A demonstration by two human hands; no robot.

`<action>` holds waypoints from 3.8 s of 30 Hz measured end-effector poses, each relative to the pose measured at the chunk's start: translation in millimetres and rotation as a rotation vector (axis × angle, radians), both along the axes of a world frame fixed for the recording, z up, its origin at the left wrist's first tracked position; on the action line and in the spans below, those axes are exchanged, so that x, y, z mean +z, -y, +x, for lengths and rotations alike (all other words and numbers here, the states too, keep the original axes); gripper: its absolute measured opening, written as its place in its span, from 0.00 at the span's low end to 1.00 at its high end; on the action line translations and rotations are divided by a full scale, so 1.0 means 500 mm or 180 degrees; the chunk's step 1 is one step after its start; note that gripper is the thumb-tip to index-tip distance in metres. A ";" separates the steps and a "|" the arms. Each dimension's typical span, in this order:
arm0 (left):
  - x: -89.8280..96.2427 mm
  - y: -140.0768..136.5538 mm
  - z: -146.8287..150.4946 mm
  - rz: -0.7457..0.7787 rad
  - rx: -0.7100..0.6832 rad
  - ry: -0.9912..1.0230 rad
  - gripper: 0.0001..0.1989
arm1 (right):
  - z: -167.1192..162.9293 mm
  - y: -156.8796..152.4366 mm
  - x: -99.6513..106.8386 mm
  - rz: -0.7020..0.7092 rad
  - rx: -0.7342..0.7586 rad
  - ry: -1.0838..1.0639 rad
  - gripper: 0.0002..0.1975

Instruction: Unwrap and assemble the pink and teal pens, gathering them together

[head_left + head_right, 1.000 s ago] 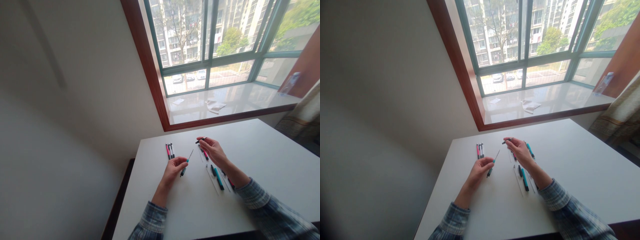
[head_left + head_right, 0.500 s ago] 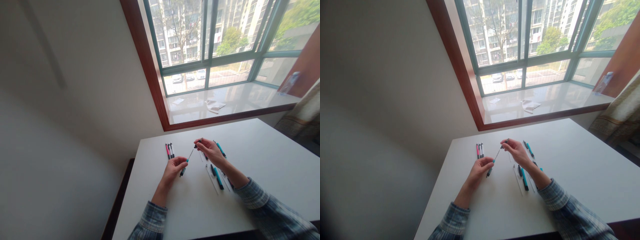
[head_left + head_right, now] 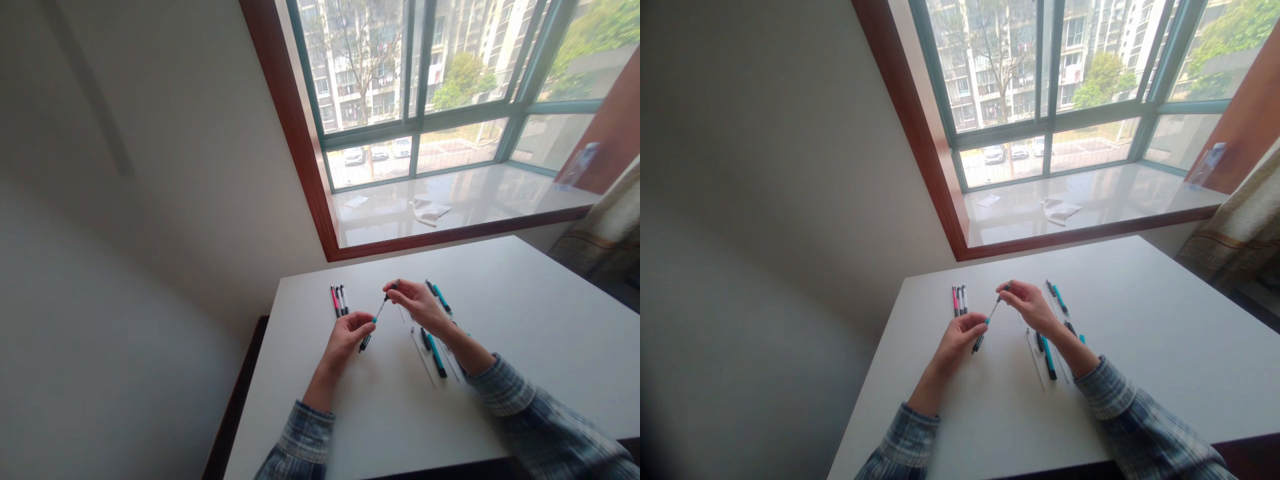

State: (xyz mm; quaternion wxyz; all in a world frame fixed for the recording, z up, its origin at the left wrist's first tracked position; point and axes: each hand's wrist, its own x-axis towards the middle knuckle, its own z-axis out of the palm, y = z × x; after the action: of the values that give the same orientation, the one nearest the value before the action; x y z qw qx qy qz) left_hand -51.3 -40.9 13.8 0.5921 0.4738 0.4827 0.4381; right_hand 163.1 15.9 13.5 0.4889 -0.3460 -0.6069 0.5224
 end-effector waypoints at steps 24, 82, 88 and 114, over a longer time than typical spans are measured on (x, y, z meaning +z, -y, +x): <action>0.009 0.003 -0.002 -0.0040 -0.0104 0.0182 0.18 | -0.021 0.019 0.005 -0.0273 0.0868 -0.0243 0.17; 0.008 0.004 0.003 0.0070 -0.0145 -0.0135 0.17 | -0.010 0.015 -0.010 0.0445 0.0099 0.1463 0.24; 0.002 0.001 0.002 0.0078 -0.0156 -0.0160 0.17 | -0.002 0.019 0.006 0.0614 0.0034 0.1717 0.25; -0.011 0.000 -0.006 0.0083 -0.0273 -0.0144 0.19 | 0.014 0.014 0.027 0.0359 0.0845 0.0949 0.19</action>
State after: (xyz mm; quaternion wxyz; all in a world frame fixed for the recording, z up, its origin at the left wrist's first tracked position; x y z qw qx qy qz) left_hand -54.4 -40.9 8.2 0.5930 0.5115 0.4695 0.4078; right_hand 170.3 9.1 26.8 0.3391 -0.3085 -0.7412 0.4904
